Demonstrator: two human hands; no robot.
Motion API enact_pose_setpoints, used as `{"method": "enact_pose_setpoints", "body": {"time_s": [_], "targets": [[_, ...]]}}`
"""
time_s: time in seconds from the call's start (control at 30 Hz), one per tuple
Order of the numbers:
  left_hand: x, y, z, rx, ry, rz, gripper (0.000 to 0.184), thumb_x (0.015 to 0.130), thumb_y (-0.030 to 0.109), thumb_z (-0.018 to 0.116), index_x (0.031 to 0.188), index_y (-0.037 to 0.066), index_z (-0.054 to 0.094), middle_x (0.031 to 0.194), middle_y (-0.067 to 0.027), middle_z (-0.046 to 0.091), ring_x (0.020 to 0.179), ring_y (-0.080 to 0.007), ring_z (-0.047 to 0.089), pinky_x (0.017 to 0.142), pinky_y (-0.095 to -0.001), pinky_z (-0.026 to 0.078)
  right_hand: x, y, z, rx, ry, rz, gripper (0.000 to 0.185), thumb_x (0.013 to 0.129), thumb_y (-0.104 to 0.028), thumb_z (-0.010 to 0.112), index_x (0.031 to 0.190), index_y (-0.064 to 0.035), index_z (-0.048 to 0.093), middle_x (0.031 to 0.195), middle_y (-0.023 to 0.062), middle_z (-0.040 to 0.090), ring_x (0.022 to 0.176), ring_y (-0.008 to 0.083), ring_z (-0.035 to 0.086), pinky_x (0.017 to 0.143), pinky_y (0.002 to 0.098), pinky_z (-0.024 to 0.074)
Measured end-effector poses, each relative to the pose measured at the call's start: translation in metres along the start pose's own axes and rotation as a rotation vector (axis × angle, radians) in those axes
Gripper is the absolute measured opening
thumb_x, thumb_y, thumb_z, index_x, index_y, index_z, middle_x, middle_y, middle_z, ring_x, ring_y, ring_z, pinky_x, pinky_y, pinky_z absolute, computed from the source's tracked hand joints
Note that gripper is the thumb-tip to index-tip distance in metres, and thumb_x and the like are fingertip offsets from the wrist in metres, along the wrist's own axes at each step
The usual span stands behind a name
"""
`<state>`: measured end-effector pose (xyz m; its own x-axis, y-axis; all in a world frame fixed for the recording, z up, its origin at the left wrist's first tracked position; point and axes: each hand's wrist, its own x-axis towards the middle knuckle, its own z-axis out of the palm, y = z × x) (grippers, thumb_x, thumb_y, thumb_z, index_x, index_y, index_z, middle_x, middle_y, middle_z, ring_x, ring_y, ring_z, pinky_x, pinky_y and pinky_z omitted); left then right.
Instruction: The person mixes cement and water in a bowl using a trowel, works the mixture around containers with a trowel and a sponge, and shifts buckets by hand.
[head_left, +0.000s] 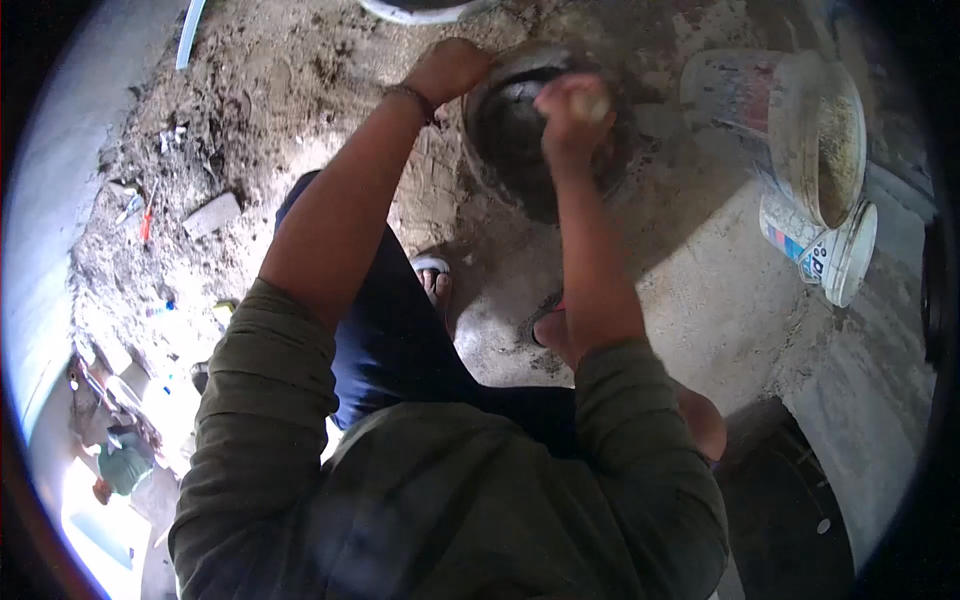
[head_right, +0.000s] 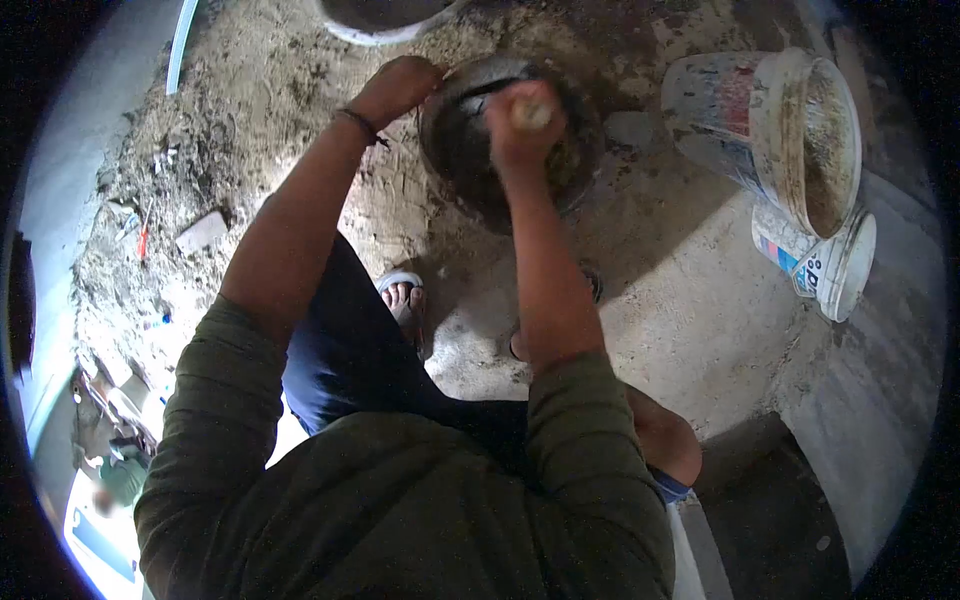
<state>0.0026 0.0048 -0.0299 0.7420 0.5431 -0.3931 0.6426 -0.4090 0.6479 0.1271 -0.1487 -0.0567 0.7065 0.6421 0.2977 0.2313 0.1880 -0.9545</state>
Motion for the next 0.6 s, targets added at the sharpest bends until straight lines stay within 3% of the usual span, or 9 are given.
{"method": "enact_pose_setpoints", "body": {"time_s": [0.07, 0.1, 0.2, 0.3, 0.37, 0.5, 0.6], "targets": [[0.033, -0.003, 0.024, 0.439, 0.378, 0.404, 0.036, 0.099, 0.032, 0.046, 0.099, 0.004, 0.069, 0.087, -0.0180, 0.070, 0.082, -0.0321, 0.071, 0.071, -0.0431, 0.058, -0.018, -0.038, 0.002, 0.107, -0.115, -0.151, 0.016, 0.078, -0.001, 0.071, 0.074, -0.0070, 0.056, 0.076, 0.0062, 0.065, 0.066, 0.0147, 0.063, 0.060, 0.0319, 0.0519], [0.038, 0.013, 0.029, 0.487, 0.337, 0.508, 0.037, 0.098, 0.032, 0.046, 0.096, 0.004, 0.071, 0.094, -0.0197, 0.070, 0.093, -0.0354, 0.069, 0.082, -0.0454, 0.055, -0.028, -0.054, -0.006, 0.088, -0.083, -0.099, 0.016, 0.078, -0.001, 0.071, 0.075, -0.0066, 0.056, 0.076, 0.0065, 0.065, 0.066, 0.0150, 0.063, 0.061, 0.0322, 0.0525], [0.031, 0.068, 0.032, 0.147, 0.161, 0.290, 0.041, 0.097, 0.037, 0.049, 0.093, 0.003, 0.072, 0.097, -0.0213, 0.070, 0.098, -0.0371, 0.067, 0.087, -0.0472, 0.053, -0.021, -0.091, -0.014, 0.156, 0.063, 0.011, 0.017, 0.078, 0.000, 0.071, 0.079, -0.0055, 0.056, 0.077, 0.0075, 0.065, 0.066, 0.0161, 0.064, 0.065, 0.0333, 0.0542], [0.055, 0.048, 0.047, 0.168, 0.204, 0.145, 0.041, 0.096, 0.045, 0.053, 0.097, 0.009, 0.072, 0.097, -0.0173, 0.070, 0.101, -0.0395, 0.065, 0.090, -0.0482, 0.051, 0.007, -0.112, -0.036, 0.284, 0.279, 0.070, 0.017, 0.078, 0.001, 0.071, 0.082, -0.0046, 0.056, 0.076, 0.0091, 0.065, 0.067, 0.0176, 0.065, 0.067, 0.0350, 0.0558], [0.057, 0.009, 0.058, 0.004, 0.230, 0.026, 0.050, 0.094, 0.050, 0.053, 0.092, 0.004, 0.072, 0.097, -0.0217, 0.070, 0.098, -0.0392, 0.066, 0.086, -0.0474, 0.052, 0.029, -0.113, -0.049, 0.203, 0.309, 0.033, 0.017, 0.078, 0.001, 0.072, 0.084, -0.0041, 0.056, 0.076, 0.0105, 0.065, 0.067, 0.0187, 0.065, 0.067, 0.0363, 0.0565], [-0.009, 0.012, 0.029, -0.297, 0.179, -0.339, 0.050, 0.097, 0.045, 0.053, 0.093, -0.002, 0.067, 0.096, -0.0245, 0.067, 0.091, -0.0378, 0.066, 0.082, -0.0473, 0.051, 0.061, -0.085, -0.030, 0.079, 0.231, -0.095, 0.016, 0.079, 0.000, 0.072, 0.083, -0.0038, 0.056, 0.072, 0.0097, 0.064, 0.066, 0.0170, 0.065, 0.065, 0.0354, 0.0557], [-0.023, -0.003, 0.046, -0.653, 0.219, -0.369, 0.051, 0.098, 0.043, 0.052, 0.094, -0.006, 0.064, 0.092, -0.0247, 0.066, 0.086, -0.0346, 0.064, 0.077, -0.0442, 0.049, 0.055, -0.054, 0.000, -0.163, 0.069, -0.230, 0.016, 0.078, 0.000, 0.071, 0.083, -0.0032, 0.056, 0.070, 0.0093, 0.064, 0.064, 0.0157, 0.064, 0.062, 0.0344, 0.0549]]}}
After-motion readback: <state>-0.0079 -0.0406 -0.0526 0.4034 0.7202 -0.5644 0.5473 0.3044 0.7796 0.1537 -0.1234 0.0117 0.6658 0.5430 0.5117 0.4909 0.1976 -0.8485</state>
